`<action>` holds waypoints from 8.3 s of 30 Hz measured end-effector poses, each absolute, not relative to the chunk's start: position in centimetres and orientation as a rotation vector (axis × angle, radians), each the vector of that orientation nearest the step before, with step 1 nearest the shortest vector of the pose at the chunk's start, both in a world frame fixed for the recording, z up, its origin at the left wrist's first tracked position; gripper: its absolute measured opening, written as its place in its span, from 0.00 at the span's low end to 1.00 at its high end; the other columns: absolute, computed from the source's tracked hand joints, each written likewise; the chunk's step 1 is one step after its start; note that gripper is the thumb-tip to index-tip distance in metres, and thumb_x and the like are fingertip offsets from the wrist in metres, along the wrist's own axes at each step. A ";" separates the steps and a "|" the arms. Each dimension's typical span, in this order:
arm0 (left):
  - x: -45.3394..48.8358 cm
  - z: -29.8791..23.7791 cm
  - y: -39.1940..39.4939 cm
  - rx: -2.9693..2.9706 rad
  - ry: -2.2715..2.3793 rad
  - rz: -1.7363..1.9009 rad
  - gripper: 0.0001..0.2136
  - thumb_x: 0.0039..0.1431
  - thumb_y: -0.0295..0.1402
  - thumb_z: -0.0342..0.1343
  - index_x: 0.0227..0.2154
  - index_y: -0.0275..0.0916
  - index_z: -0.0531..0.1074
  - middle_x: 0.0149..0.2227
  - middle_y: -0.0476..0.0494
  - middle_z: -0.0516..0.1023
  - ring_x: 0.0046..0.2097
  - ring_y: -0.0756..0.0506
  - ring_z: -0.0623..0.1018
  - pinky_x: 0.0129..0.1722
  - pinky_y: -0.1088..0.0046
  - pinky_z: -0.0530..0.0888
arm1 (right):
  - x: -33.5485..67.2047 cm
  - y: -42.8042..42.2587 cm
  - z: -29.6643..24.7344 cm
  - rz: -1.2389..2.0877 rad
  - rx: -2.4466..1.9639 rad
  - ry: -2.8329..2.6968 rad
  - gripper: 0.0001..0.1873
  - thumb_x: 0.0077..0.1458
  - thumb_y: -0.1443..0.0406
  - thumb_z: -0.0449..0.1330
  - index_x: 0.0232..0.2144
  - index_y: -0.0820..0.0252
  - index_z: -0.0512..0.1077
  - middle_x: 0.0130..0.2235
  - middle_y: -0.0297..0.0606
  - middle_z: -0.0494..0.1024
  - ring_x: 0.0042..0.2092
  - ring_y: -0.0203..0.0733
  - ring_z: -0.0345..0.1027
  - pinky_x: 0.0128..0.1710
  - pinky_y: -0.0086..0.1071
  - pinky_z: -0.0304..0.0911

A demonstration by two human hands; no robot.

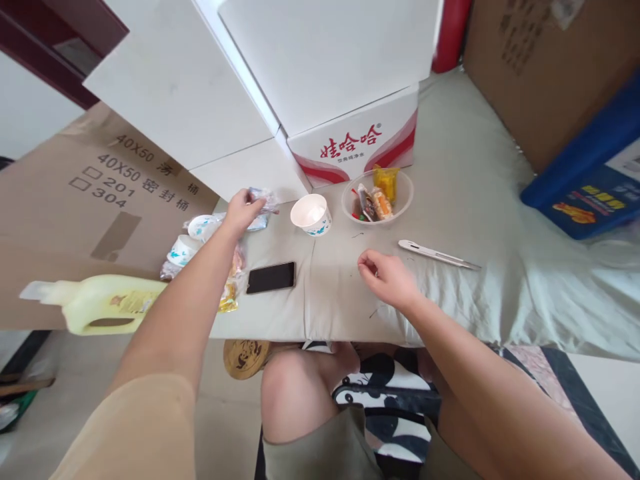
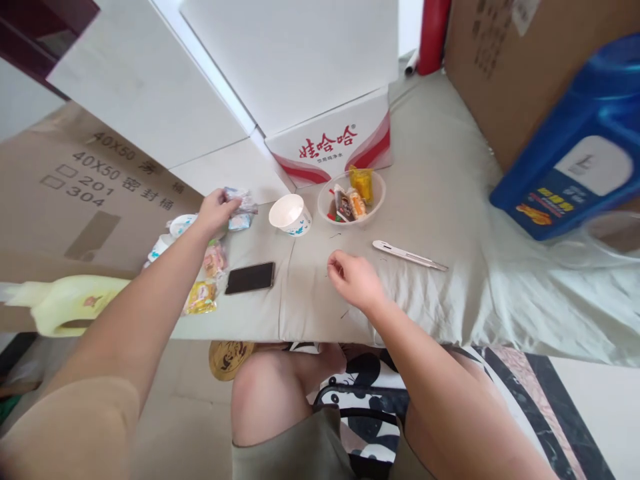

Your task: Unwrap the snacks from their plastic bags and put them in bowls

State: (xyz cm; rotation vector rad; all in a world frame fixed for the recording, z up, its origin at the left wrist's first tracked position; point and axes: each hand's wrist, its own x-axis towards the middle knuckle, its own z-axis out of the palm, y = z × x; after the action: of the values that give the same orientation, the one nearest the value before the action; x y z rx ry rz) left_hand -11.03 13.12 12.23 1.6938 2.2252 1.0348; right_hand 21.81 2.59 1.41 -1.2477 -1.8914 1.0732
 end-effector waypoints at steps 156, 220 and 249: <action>1.8 1.1 -0.6 2.444 1.607 1.028 0.08 0.62 0.36 0.55 0.30 0.42 0.74 0.31 0.45 0.81 0.42 0.42 0.79 0.51 0.60 0.68 | 26.1 0.3 2.6 0.107 -1.420 -2.328 0.10 0.62 0.64 0.57 0.39 0.56 0.79 0.48 0.44 0.79 0.51 0.50 0.68 0.56 0.45 0.53; -0.8 2.0 -1.6 2.056 1.416 0.620 0.19 0.52 0.38 0.63 0.47 0.41 0.77 0.52 0.39 0.77 0.53 0.41 0.78 0.55 0.61 0.75 | 26.2 -2.2 4.5 0.269 -1.694 -2.295 0.17 0.64 0.59 0.54 0.45 0.52 0.81 0.48 0.45 0.75 0.32 0.39 0.69 0.27 0.33 0.53; 2.7 -0.2 -0.2 1.279 1.613 0.889 0.05 0.62 0.37 0.50 0.34 0.42 0.67 0.33 0.48 0.83 0.23 0.50 0.72 0.25 0.72 0.67 | 23.5 -2.9 2.7 0.183 -1.446 -2.603 0.16 0.55 0.69 0.58 0.47 0.57 0.72 0.49 0.47 0.76 0.46 0.51 0.68 0.42 0.40 0.55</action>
State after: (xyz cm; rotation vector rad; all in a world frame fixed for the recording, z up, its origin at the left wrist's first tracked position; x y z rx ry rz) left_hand 2.70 -0.18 -0.18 1.2789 1.6129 0.8890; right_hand 23.46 -2.94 2.71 -1.4463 -2.6028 0.1826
